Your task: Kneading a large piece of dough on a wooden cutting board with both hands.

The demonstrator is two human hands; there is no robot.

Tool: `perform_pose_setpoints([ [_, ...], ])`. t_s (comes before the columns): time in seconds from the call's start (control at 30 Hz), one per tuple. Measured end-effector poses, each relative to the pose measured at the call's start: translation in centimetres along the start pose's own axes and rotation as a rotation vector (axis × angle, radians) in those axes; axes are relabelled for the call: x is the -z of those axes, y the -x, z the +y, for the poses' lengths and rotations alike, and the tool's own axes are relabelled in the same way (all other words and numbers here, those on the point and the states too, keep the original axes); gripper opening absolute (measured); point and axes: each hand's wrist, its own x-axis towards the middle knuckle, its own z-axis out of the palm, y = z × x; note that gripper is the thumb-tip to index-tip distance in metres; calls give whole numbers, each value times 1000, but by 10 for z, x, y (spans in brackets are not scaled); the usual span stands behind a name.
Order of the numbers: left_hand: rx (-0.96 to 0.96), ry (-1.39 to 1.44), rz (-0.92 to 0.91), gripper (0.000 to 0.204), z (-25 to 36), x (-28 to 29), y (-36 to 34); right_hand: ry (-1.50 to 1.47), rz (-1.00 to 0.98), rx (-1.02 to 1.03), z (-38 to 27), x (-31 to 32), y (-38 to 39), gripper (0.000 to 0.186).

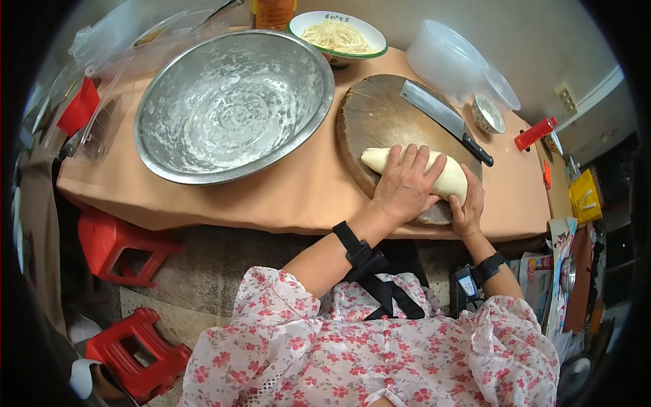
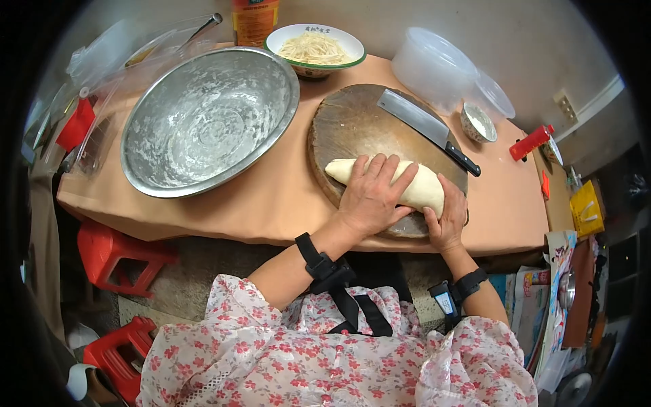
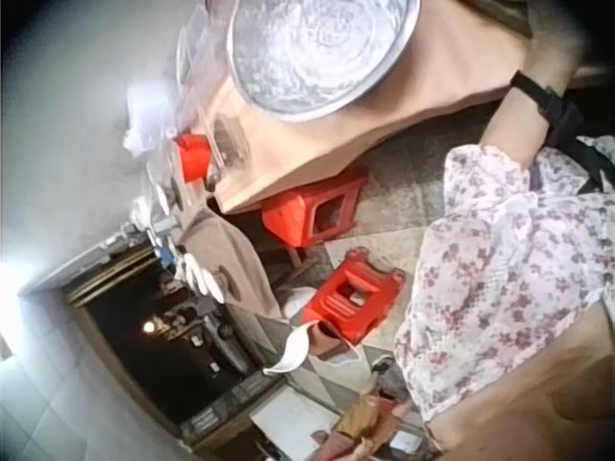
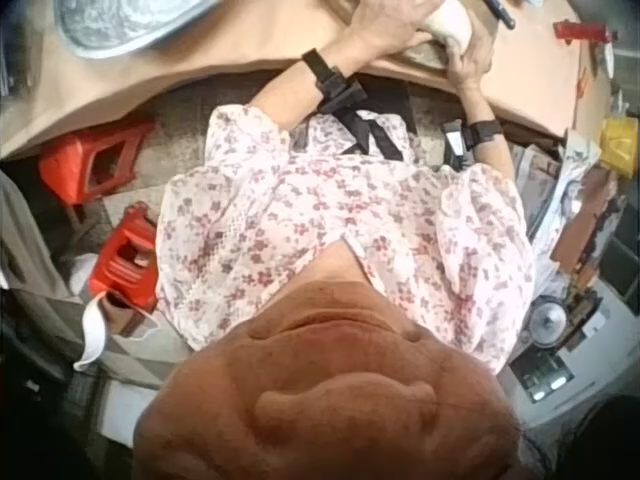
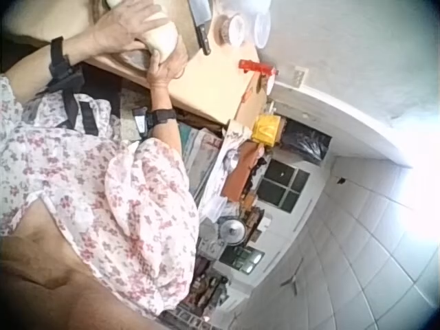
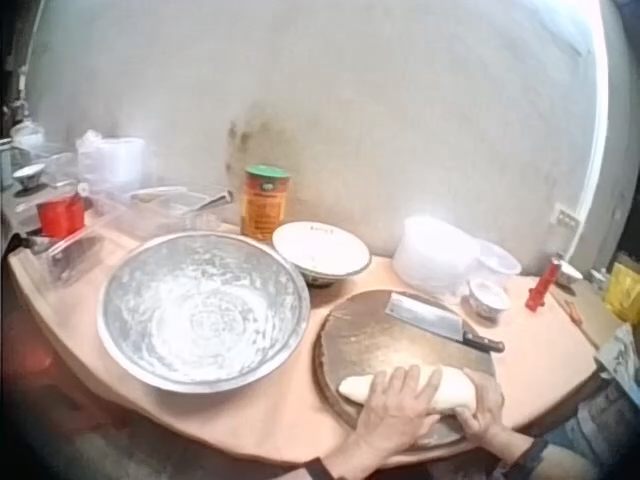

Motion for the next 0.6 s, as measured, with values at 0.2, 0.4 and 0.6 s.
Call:
perform_pose_setpoints([
  [0.2,4,3,0,80,-2,0,-1,-2,-16,-12,-2,1,-3,68],
  [0.4,6,-4,-3,79,-2,-1,0,-13,-17,1,-2,-1,-4,67],
  [0.6,8,-19,-2,78,0,1,1,-22,-6,-13,-5,1,-2,66],
])
